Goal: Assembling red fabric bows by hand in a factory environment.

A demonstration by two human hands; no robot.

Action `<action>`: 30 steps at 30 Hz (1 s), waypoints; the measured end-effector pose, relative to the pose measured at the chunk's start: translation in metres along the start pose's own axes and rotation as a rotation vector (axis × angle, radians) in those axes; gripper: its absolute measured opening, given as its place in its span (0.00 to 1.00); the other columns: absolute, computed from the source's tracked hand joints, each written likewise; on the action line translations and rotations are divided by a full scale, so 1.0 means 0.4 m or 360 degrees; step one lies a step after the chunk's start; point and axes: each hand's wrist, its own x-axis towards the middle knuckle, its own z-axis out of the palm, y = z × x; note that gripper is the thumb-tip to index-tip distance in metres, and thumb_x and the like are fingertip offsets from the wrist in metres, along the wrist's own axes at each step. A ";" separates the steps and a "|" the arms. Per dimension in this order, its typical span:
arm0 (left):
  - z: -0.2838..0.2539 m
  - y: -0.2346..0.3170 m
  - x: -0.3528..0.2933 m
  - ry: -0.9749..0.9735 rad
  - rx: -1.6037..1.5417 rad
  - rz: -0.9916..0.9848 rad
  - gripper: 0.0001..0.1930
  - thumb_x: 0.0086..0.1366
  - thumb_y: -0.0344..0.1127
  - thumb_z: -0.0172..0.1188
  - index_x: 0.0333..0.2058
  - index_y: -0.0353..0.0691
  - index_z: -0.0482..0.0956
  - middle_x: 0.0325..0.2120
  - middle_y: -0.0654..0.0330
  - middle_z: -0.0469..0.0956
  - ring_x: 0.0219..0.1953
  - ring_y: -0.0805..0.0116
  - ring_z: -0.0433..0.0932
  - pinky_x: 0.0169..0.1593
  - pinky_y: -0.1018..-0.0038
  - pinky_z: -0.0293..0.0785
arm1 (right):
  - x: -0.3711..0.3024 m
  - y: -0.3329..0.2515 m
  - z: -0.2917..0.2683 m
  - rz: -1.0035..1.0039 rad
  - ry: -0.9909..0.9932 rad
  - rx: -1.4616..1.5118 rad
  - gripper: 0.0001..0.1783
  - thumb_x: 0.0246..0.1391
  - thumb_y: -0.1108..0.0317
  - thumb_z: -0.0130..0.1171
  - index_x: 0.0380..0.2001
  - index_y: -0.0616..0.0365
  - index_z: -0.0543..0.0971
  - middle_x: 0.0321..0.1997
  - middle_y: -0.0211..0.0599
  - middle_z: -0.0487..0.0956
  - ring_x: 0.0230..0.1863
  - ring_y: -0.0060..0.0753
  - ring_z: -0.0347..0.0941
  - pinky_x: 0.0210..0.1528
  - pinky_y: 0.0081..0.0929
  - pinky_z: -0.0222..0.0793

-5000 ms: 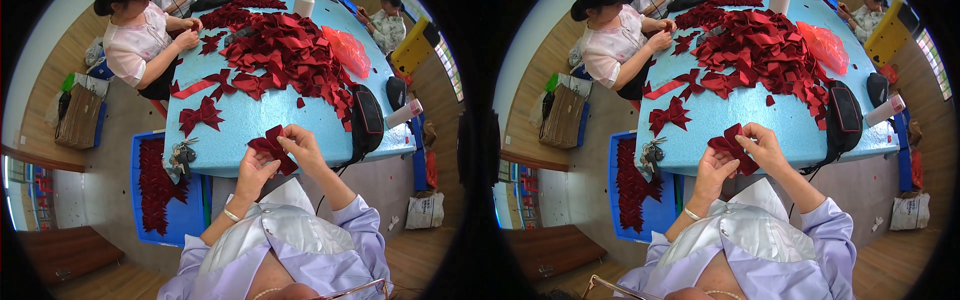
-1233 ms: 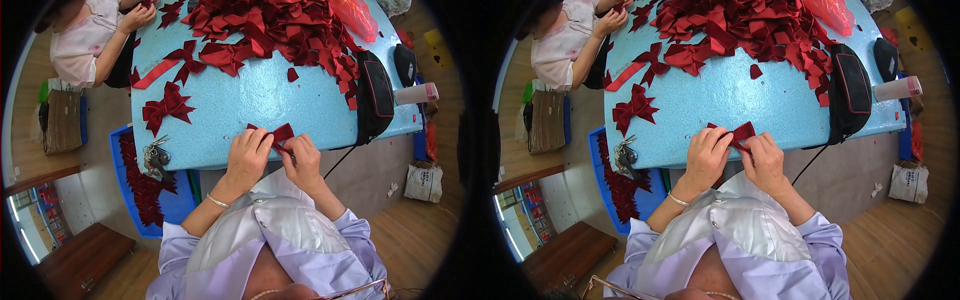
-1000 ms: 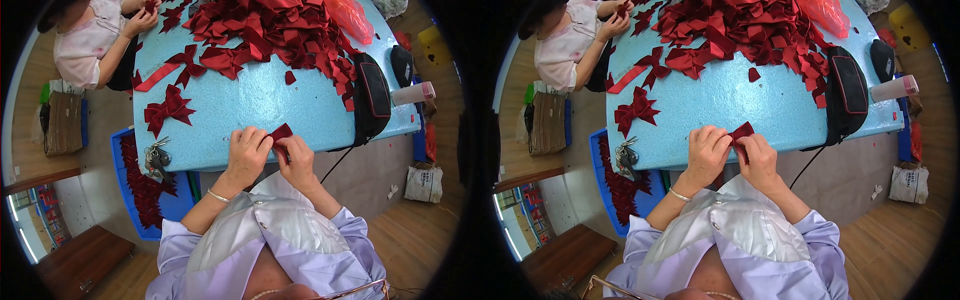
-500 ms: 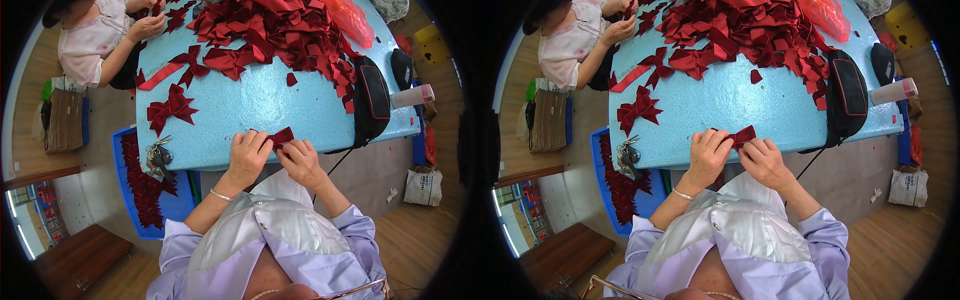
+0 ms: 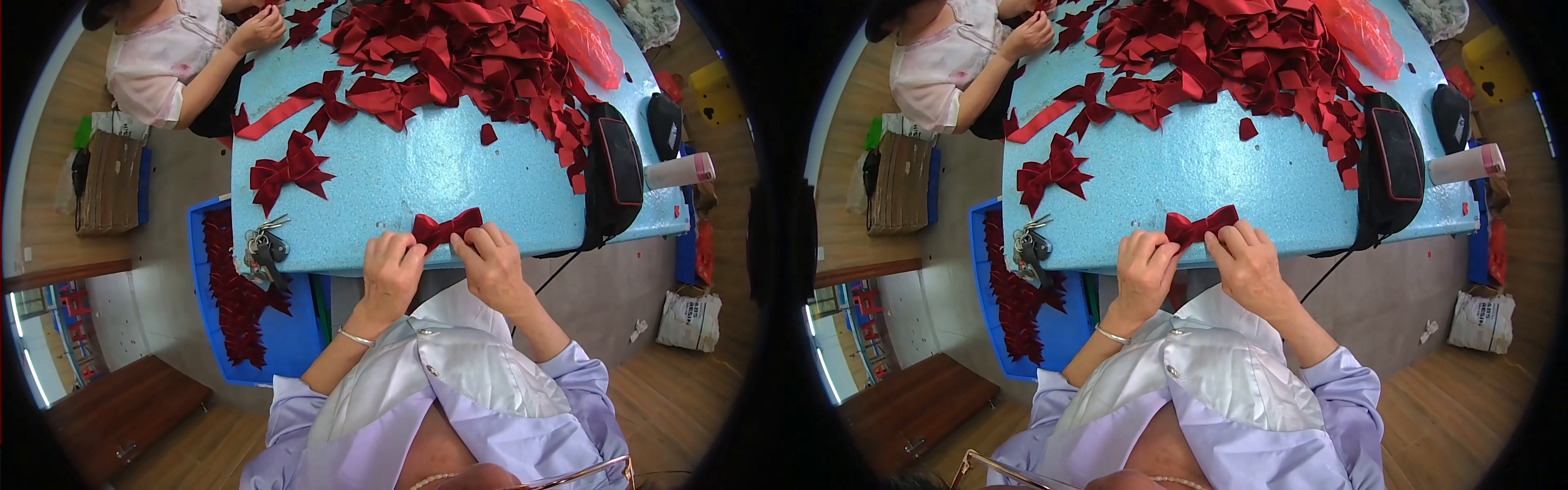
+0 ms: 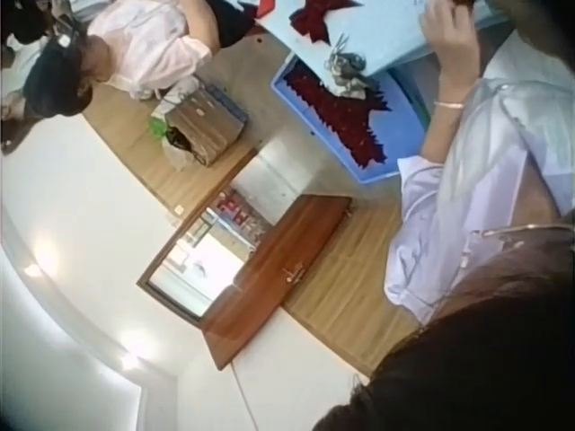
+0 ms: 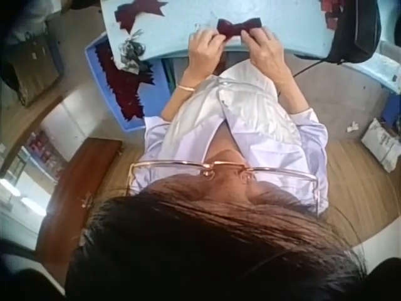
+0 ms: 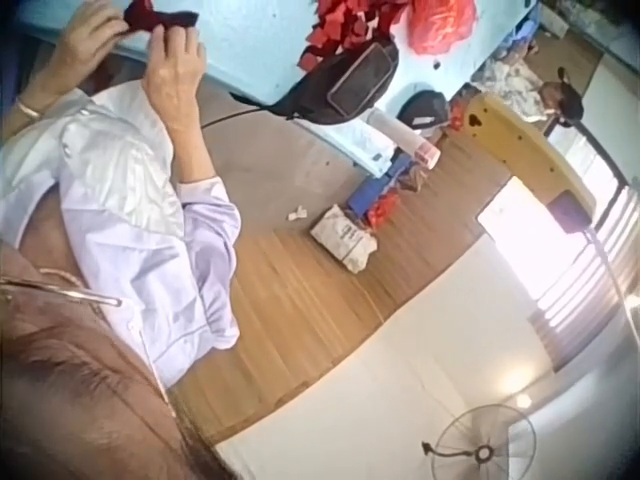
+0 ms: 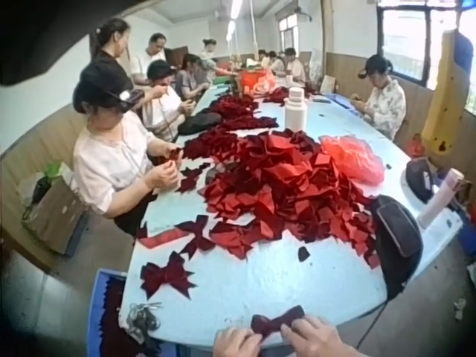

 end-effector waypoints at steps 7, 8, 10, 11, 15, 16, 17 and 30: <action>0.002 0.008 0.000 0.0029 0.0013 -0.0019 0.11 0.48 0.24 0.64 0.33 0.36 0.79 0.34 0.57 0.73 0.35 0.60 0.72 0.38 0.67 0.65 | 0.076 -0.011 -0.017 0.0020 0.0279 0.0150 0.20 0.38 0.79 0.60 0.41 0.63 0.77 0.33 0.40 0.74 0.35 0.42 0.69 0.37 0.38 0.66; 0.001 0.009 0.002 0.0041 0.0004 -0.0016 0.11 0.48 0.24 0.64 0.33 0.35 0.79 0.35 0.57 0.73 0.35 0.60 0.72 0.38 0.67 0.65 | 0.094 -0.009 -0.014 0.0032 0.0233 0.0179 0.21 0.38 0.78 0.61 0.41 0.62 0.77 0.33 0.39 0.74 0.36 0.42 0.69 0.38 0.39 0.65; 0.000 0.016 0.006 0.0067 0.0003 -0.0025 0.10 0.48 0.24 0.64 0.32 0.35 0.79 0.35 0.57 0.73 0.36 0.60 0.72 0.38 0.67 0.66 | 0.121 -0.006 -0.009 0.0054 0.0141 0.0237 0.21 0.39 0.76 0.62 0.42 0.60 0.76 0.34 0.37 0.75 0.38 0.42 0.69 0.41 0.40 0.62; 0.000 0.019 0.008 0.0090 -0.0001 -0.0033 0.10 0.47 0.24 0.64 0.32 0.35 0.79 0.35 0.57 0.73 0.36 0.60 0.72 0.39 0.67 0.66 | 0.126 -0.003 -0.008 0.0049 0.0140 0.0240 0.21 0.39 0.76 0.62 0.42 0.60 0.76 0.34 0.37 0.75 0.38 0.42 0.69 0.41 0.40 0.62; -0.010 0.023 0.003 0.0128 -0.0100 -0.0115 0.08 0.49 0.25 0.63 0.31 0.37 0.80 0.37 0.56 0.73 0.36 0.60 0.72 0.38 0.67 0.66 | 0.136 0.006 -0.002 0.0062 -0.0296 0.0245 0.21 0.38 0.75 0.64 0.40 0.57 0.75 0.33 0.34 0.76 0.40 0.40 0.69 0.44 0.38 0.58; -0.011 0.024 0.002 0.0135 -0.0150 -0.0151 0.07 0.50 0.26 0.63 0.30 0.37 0.80 0.37 0.56 0.73 0.36 0.61 0.72 0.37 0.67 0.66 | 0.136 0.007 0.003 0.0067 -0.0266 0.0292 0.20 0.37 0.75 0.65 0.38 0.57 0.74 0.32 0.34 0.75 0.39 0.39 0.69 0.43 0.37 0.57; -0.011 0.022 0.002 0.0139 -0.0147 -0.0154 0.07 0.50 0.26 0.63 0.30 0.37 0.80 0.37 0.56 0.73 0.36 0.61 0.72 0.37 0.67 0.66 | 0.136 0.007 0.007 0.0072 -0.0237 0.0339 0.19 0.37 0.75 0.65 0.36 0.56 0.74 0.31 0.33 0.75 0.39 0.39 0.69 0.43 0.36 0.57; -0.021 0.041 -0.007 0.0248 -0.0689 -0.0470 0.10 0.53 0.21 0.64 0.35 0.33 0.77 0.40 0.54 0.74 0.40 0.62 0.76 0.41 0.69 0.73 | 0.135 -0.004 0.014 -0.0026 -0.0120 0.0502 0.15 0.35 0.82 0.59 0.31 0.59 0.72 0.29 0.34 0.74 0.36 0.39 0.69 0.38 0.31 0.60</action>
